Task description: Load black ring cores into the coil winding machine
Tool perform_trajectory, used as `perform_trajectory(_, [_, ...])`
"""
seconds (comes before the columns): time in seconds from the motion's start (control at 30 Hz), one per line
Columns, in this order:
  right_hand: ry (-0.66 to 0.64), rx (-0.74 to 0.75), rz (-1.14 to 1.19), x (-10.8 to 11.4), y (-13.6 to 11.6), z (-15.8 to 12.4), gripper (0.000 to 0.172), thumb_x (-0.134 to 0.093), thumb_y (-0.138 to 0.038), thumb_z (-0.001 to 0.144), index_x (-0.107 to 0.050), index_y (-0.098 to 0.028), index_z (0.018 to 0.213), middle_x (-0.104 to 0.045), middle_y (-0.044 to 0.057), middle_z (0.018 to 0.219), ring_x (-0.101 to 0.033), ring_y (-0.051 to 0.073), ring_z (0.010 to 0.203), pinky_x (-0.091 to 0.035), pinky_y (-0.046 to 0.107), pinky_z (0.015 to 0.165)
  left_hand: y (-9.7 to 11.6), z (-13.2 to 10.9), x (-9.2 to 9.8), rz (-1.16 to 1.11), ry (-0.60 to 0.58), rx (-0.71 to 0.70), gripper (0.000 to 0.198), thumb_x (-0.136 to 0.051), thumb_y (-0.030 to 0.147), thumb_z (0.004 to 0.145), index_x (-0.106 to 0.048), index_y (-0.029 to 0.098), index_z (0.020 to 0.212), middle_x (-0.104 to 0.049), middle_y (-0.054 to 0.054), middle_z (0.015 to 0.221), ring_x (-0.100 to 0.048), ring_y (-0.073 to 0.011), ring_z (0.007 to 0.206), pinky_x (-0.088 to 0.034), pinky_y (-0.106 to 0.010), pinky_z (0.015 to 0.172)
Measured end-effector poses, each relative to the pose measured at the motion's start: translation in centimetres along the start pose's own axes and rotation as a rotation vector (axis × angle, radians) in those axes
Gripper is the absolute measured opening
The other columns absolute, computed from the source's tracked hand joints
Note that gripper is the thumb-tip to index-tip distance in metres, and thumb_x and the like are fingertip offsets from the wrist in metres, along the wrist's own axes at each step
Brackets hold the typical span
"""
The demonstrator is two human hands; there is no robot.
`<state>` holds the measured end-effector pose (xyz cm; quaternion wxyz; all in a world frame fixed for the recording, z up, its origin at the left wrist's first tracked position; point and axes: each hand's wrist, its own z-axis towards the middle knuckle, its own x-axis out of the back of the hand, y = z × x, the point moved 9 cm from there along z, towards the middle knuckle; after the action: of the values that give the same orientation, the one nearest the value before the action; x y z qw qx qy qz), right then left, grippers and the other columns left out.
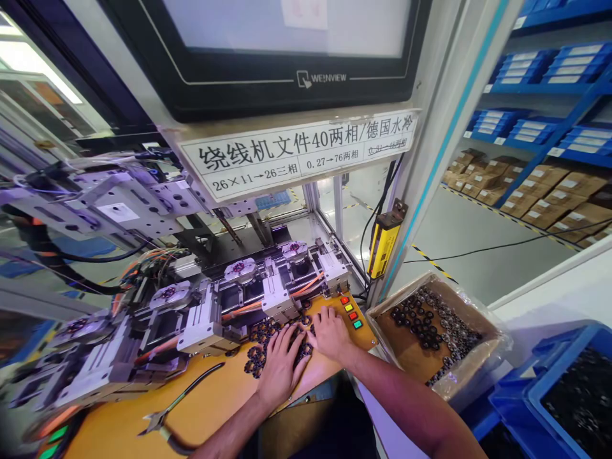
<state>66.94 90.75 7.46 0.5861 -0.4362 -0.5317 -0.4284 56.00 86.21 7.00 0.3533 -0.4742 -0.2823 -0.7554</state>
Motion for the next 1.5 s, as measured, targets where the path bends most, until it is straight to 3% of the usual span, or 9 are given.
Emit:
perform_trajectory(0.37, [0.125, -0.025, 0.005, 1.3, 1.9, -1.0, 0.024, -0.059, -0.040, 0.092, -0.060, -0.017, 0.099, -0.058, 0.013, 0.103, -0.057, 0.027, 0.097, -0.050, 0.032, 0.075, -0.2, -0.2, -0.4, -0.014, -0.011, 0.037, 0.044, -0.051, 0.035, 0.094, -0.056, 0.020, 0.135, -0.055, -0.015, 0.142, -0.047, -0.0313, 0.135, -0.034, -0.053, 0.112])
perform_trajectory(0.47, [0.185, -0.078, -0.005, 2.7, 7.1, -3.9, 0.022, -0.054, -0.038, 0.093, -0.059, -0.018, 0.101, -0.058, 0.011, 0.102, -0.057, 0.023, 0.094, -0.049, 0.031, 0.080, -0.2, -0.1, -0.3, -0.017, -0.017, 0.046, 0.042, -0.050, 0.035, 0.094, -0.056, 0.020, 0.133, -0.054, -0.014, 0.143, -0.046, -0.0310, 0.135, -0.035, -0.052, 0.112])
perform_trajectory(0.57, [0.219, -0.215, -0.061, 2.6, 15.3, -7.9, 0.027, -0.047, -0.038, 0.096, -0.058, -0.014, 0.104, -0.057, 0.013, 0.102, -0.059, 0.024, 0.093, -0.049, 0.033, 0.081, -0.3, -0.1, -0.2, -0.025, -0.017, 0.043, 0.042, -0.050, 0.036, 0.095, -0.057, 0.021, 0.133, -0.055, -0.014, 0.142, -0.047, -0.0307, 0.134, -0.035, -0.051, 0.112])
perform_trajectory(0.67, [0.156, -0.317, -0.142, -0.2, 21.7, -11.3, 0.026, -0.050, -0.036, 0.094, -0.060, -0.012, 0.095, -0.059, 0.013, 0.090, -0.060, 0.024, 0.078, -0.049, 0.034, 0.067, -0.4, -0.1, -0.1, -0.031, -0.003, 0.042, 0.041, -0.049, 0.035, 0.095, -0.057, 0.021, 0.133, -0.056, -0.014, 0.141, -0.049, -0.0307, 0.133, -0.034, -0.051, 0.112])
perform_trajectory(0.73, [0.076, -0.300, -0.173, -3.3, 23.2, -12.6, 0.022, -0.056, -0.033, 0.092, -0.062, -0.012, 0.089, -0.060, 0.012, 0.087, -0.060, 0.024, 0.076, -0.049, 0.033, 0.064, -0.4, 0.0, -0.1, -0.027, 0.010, 0.036, 0.040, -0.048, 0.035, 0.096, -0.057, 0.021, 0.133, -0.057, -0.014, 0.140, -0.049, -0.0308, 0.132, -0.035, -0.051, 0.112])
perform_trajectory(0.9, [-0.084, -0.138, -0.160, -10.7, 21.7, -12.1, 0.018, -0.067, -0.028, 0.090, -0.064, -0.013, 0.099, -0.064, 0.007, 0.104, -0.062, 0.019, 0.094, -0.053, 0.034, 0.081, -0.2, 0.1, 0.1, 0.006, 0.029, 0.012, 0.040, -0.050, 0.035, 0.095, -0.057, 0.023, 0.132, -0.057, -0.012, 0.140, -0.050, -0.0298, 0.132, -0.035, -0.050, 0.111])
perform_trajectory(1.1, [-0.079, -0.196, -0.191, -13.1, 23.0, -9.6, 0.023, -0.063, -0.031, 0.095, -0.062, -0.013, 0.109, -0.062, 0.008, 0.110, -0.061, 0.020, 0.098, -0.054, 0.035, 0.080, -0.1, 0.2, 0.2, 0.031, 0.008, -0.005, 0.041, -0.050, 0.033, 0.096, -0.055, 0.021, 0.135, -0.057, -0.013, 0.141, -0.050, -0.0299, 0.133, -0.035, -0.050, 0.111])
perform_trajectory(1.33, [0.085, -0.219, -0.235, -10.3, 22.8, -9.5, 0.024, -0.056, -0.031, 0.095, -0.064, -0.011, 0.107, -0.064, 0.015, 0.102, -0.063, 0.025, 0.084, -0.051, 0.034, 0.067, 0.5, 0.2, 0.1, 0.025, -0.055, 0.028, 0.050, -0.050, 0.038, 0.095, -0.049, 0.021, 0.142, -0.053, -0.015, 0.145, -0.046, -0.0320, 0.136, -0.035, -0.052, 0.111])
perform_trajectory(1.5, [0.383, -0.191, -0.190, -3.1, 20.7, -11.1, 0.042, -0.043, -0.041, 0.099, -0.060, -0.004, 0.109, -0.062, 0.026, 0.113, -0.063, 0.034, 0.094, -0.053, 0.045, 0.078, -1.7, -3.2, 2.0, 0.023, -0.075, 0.131, 0.067, -0.052, 0.055, 0.091, -0.041, 0.020, 0.147, -0.043, -0.017, 0.153, -0.036, -0.0358, 0.143, -0.030, -0.057, 0.115])
